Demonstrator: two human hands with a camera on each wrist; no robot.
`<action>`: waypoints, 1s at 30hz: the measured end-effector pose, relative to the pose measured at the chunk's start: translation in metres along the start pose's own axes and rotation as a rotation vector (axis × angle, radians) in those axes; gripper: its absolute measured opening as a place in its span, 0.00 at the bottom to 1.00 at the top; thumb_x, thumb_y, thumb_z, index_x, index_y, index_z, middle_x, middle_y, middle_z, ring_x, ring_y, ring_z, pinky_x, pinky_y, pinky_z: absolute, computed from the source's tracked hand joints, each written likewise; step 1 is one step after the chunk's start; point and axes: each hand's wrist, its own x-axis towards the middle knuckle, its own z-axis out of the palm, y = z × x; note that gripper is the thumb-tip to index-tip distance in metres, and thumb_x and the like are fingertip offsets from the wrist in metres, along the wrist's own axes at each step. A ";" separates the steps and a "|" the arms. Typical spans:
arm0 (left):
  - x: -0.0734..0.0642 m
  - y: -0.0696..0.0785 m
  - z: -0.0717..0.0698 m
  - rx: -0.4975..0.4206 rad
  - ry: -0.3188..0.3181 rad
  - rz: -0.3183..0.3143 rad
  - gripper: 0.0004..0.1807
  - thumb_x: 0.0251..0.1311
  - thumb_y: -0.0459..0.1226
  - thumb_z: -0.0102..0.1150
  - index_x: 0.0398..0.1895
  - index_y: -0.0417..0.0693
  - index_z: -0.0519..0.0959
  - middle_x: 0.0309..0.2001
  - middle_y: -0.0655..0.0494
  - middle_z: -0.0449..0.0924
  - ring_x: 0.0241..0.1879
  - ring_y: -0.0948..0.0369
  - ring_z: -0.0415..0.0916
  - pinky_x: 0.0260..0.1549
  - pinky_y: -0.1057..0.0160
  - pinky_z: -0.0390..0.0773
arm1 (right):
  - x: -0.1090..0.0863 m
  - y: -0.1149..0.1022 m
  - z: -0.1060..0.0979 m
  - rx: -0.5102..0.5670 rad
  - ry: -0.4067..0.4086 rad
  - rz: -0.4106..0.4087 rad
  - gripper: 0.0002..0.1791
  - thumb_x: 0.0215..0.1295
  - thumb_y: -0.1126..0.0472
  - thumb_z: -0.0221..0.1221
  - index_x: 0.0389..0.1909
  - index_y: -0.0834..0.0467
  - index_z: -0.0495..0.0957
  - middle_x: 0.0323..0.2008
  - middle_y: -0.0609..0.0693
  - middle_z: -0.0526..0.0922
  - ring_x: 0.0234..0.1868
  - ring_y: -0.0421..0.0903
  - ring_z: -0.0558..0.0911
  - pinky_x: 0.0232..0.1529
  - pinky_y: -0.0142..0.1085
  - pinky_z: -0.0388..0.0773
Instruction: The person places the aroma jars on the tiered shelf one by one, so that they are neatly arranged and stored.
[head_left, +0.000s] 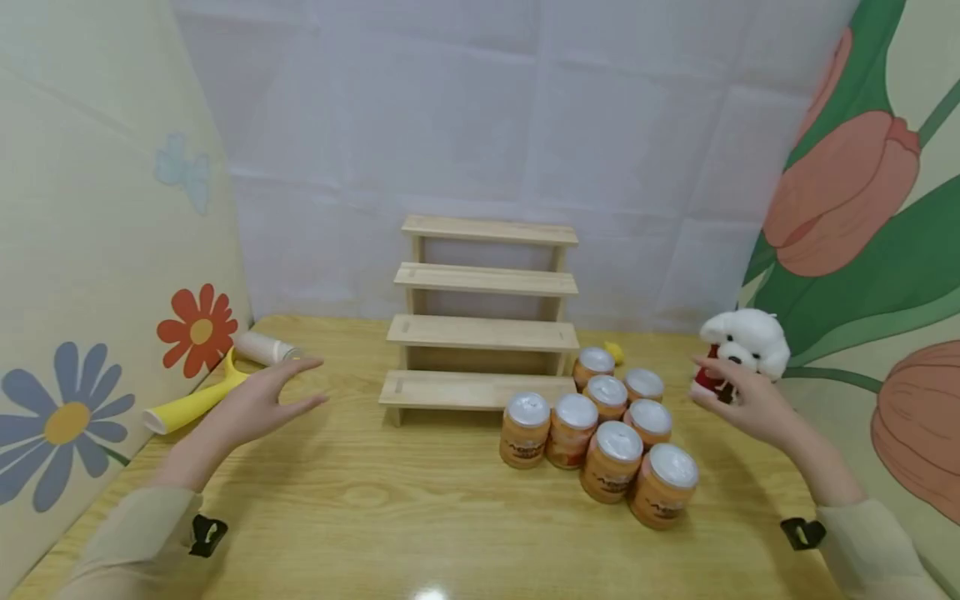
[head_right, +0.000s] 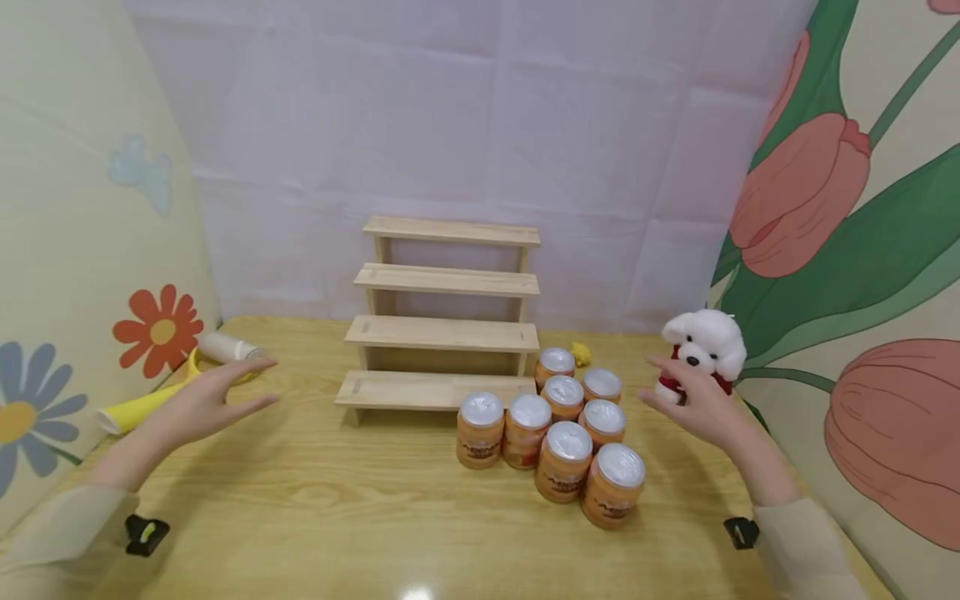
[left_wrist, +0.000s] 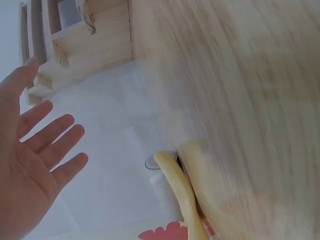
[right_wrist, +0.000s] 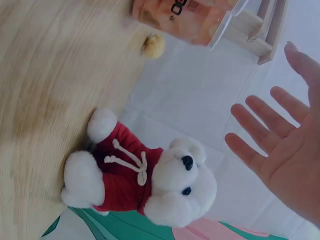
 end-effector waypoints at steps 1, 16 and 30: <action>0.002 0.001 0.001 -0.019 -0.001 -0.004 0.33 0.62 0.49 0.57 0.63 0.35 0.67 0.60 0.33 0.69 0.57 0.36 0.68 0.50 0.36 0.72 | -0.002 -0.002 0.001 0.016 0.004 0.001 0.27 0.62 0.58 0.61 0.60 0.66 0.70 0.44 0.58 0.82 0.30 0.34 0.75 0.25 0.29 0.73; 0.028 0.004 0.027 -0.212 -0.056 -0.035 0.28 0.66 0.45 0.53 0.62 0.34 0.68 0.57 0.34 0.72 0.53 0.42 0.74 0.53 0.43 0.75 | -0.024 -0.028 0.017 0.241 -0.137 0.084 0.22 0.64 0.55 0.59 0.58 0.58 0.73 0.50 0.52 0.82 0.49 0.37 0.79 0.49 0.36 0.80; 0.048 0.008 0.035 -0.092 -0.070 0.063 0.25 0.65 0.46 0.55 0.56 0.35 0.73 0.48 0.38 0.80 0.47 0.45 0.78 0.48 0.44 0.78 | -0.032 -0.043 0.027 0.314 -0.235 -0.009 0.20 0.61 0.58 0.62 0.55 0.55 0.74 0.48 0.51 0.80 0.45 0.39 0.79 0.42 0.37 0.80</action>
